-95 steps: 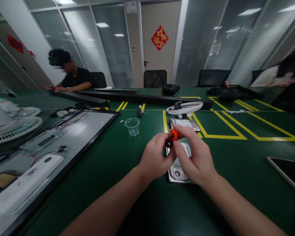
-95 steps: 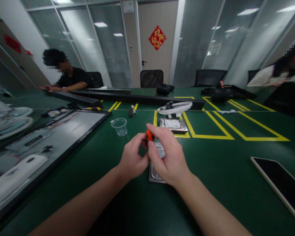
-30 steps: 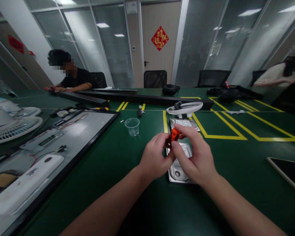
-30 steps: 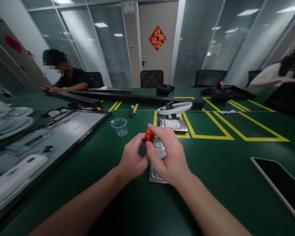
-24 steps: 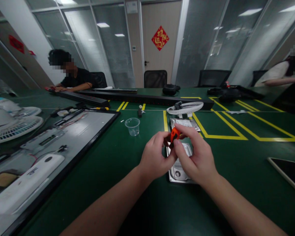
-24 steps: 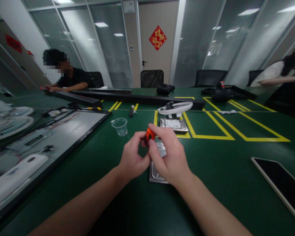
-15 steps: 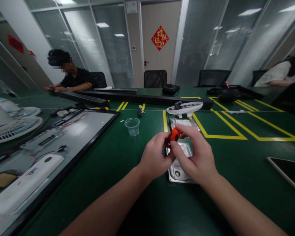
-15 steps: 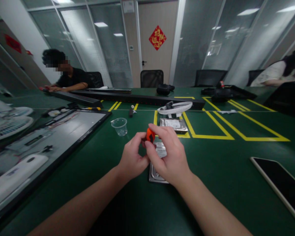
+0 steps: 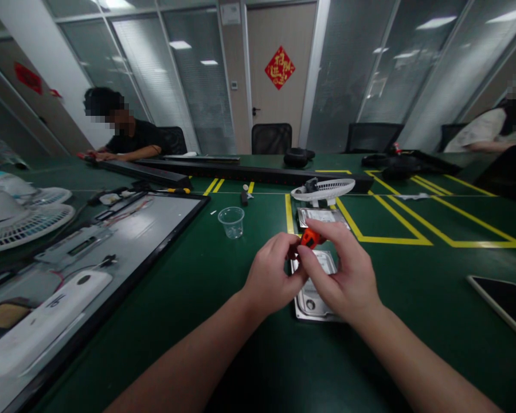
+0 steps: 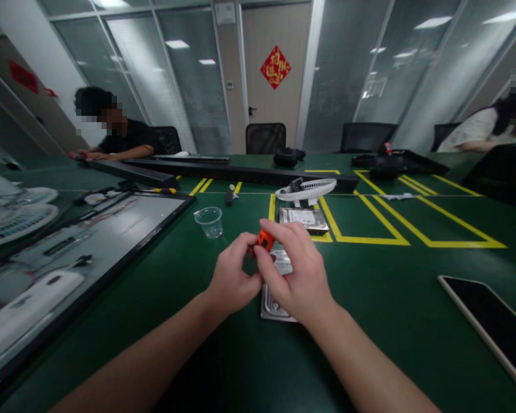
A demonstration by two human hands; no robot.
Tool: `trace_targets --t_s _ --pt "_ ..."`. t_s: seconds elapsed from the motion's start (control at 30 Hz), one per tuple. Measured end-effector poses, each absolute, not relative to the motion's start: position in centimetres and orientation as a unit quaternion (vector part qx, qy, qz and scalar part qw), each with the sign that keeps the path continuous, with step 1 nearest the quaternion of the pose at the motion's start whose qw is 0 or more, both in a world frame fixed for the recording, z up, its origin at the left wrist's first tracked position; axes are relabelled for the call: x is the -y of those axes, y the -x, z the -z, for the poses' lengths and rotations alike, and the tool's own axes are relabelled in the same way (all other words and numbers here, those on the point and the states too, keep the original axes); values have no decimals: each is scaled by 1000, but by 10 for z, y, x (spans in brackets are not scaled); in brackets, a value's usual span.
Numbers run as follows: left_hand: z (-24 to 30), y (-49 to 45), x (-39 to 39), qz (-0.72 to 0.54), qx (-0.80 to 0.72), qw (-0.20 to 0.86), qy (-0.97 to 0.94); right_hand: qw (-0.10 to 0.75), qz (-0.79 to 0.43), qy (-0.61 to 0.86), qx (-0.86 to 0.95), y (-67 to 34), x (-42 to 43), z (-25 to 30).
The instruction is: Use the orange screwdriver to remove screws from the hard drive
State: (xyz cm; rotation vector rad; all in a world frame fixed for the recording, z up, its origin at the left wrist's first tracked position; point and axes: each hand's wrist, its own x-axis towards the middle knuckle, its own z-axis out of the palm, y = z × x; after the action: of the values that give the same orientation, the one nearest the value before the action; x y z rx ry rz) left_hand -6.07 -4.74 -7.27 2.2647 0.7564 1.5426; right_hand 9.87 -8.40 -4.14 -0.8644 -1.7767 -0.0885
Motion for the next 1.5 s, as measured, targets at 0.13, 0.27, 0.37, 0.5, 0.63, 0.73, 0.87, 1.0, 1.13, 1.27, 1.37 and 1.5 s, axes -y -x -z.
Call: trace_targets --t_s 0.13,0.27,0.37,0.5,0.63,0.73,0.87,1.0,1.13,1.27,1.37,1.5 --pt "72 60 48 -531 -262 154 -791 537 8 352 766 -99 87 42" --pt "71 60 49 -533 -261 141 -792 540 0 355 763 -99 86 43" --pt "71 60 49 -541 -270 145 -784 548 19 360 754 -98 85 43" --pt "74 61 49 -543 -273 150 -780 558 36 365 745 -98 83 41" --pt "75 61 47 -530 -265 152 -791 555 34 360 749 -98 84 41" --pt "74 61 47 -522 -262 154 -797 548 27 352 758 -98 85 42" --pt "73 61 47 -518 -265 143 -801 539 20 351 765 -97 86 43" --pt "74 61 49 -534 -269 148 -788 549 26 366 751 -97 85 44" --pt "74 61 48 -538 -279 159 -779 558 30 366 744 -97 83 44" --pt "74 61 47 -529 -268 168 -787 550 25 358 754 -97 84 43" --pt "73 61 47 -524 -268 161 -792 538 13 356 764 -97 85 43" --pt "74 60 48 -533 -270 154 -787 542 19 363 758 -97 85 44"
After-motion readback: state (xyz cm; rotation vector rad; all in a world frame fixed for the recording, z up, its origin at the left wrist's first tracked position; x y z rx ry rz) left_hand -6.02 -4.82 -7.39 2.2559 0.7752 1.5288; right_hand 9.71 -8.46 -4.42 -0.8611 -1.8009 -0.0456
